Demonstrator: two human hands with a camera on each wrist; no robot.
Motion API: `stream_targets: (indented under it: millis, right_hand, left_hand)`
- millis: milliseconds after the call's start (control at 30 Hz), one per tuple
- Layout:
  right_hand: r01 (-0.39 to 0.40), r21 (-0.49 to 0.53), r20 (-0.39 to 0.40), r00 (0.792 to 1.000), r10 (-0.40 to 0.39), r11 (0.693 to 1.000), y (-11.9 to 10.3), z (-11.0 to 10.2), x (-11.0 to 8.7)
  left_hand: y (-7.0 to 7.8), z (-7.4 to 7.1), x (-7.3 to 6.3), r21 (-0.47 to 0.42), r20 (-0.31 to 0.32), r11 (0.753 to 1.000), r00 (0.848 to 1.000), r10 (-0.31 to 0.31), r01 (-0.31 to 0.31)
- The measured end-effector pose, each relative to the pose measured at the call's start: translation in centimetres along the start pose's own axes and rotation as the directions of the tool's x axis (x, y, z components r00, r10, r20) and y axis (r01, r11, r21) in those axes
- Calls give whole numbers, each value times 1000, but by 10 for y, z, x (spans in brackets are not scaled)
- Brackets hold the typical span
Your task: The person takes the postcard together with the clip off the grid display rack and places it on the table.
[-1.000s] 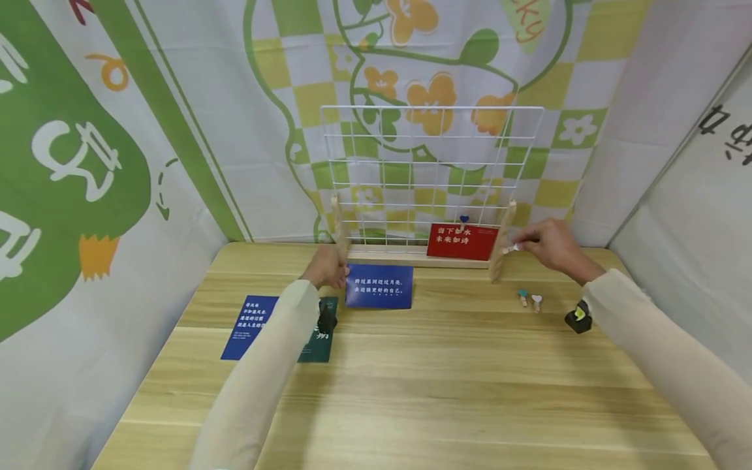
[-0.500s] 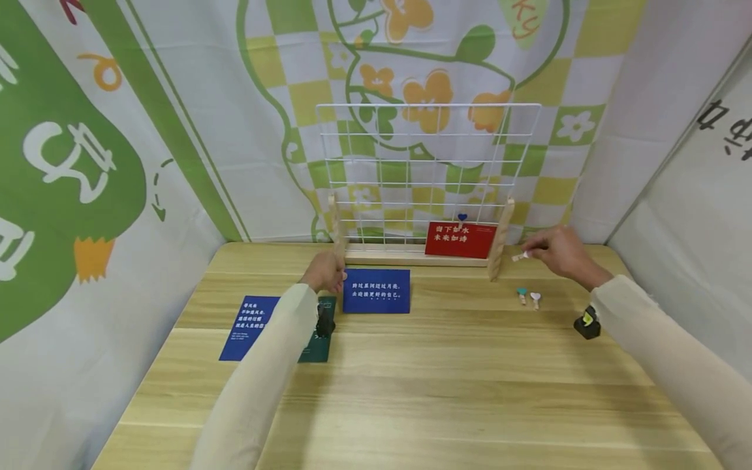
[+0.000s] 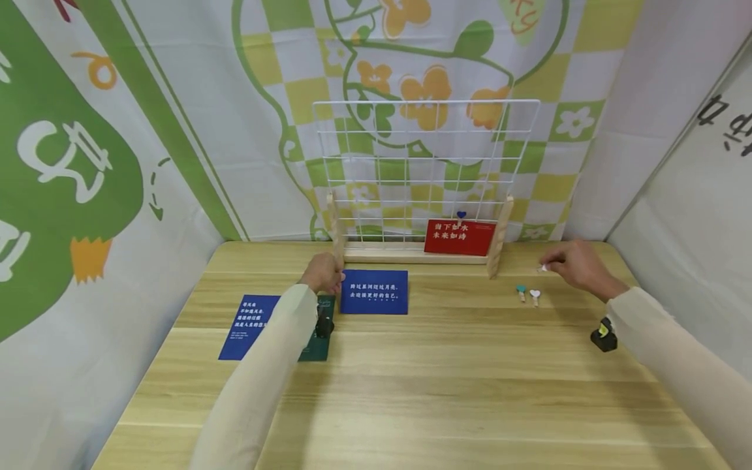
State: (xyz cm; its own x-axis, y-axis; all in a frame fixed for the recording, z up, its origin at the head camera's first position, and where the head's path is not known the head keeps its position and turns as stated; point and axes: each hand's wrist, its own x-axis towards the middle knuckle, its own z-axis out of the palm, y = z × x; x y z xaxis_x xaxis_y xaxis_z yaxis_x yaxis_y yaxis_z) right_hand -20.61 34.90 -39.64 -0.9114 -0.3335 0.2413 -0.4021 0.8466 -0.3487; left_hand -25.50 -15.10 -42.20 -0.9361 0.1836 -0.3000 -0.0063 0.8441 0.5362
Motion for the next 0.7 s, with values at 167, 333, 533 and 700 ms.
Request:
stream_targets:
  millis: [167, 333, 533, 700]
  right_hand:
    - [-29, -29, 38, 999, 30, 999, 10, 2, -4]
    - [-91, -27, 101, 991, 93, 996, 15, 2, -9]
    - [-91, -30, 125, 988, 94, 995, 22, 4, -14]
    - [-123, -34, 164, 978, 127, 992, 26, 4, -16]
  left_hand:
    - [2, 2, 1, 8, 0, 1000, 1000, -23, 23]
    - [1, 5, 2, 18, 5, 999, 999, -38, 38]
    - [-1, 6, 2, 65, 3, 998, 1000, -21, 21]
    - [1, 8, 2, 71, 1, 996, 999, -52, 51]
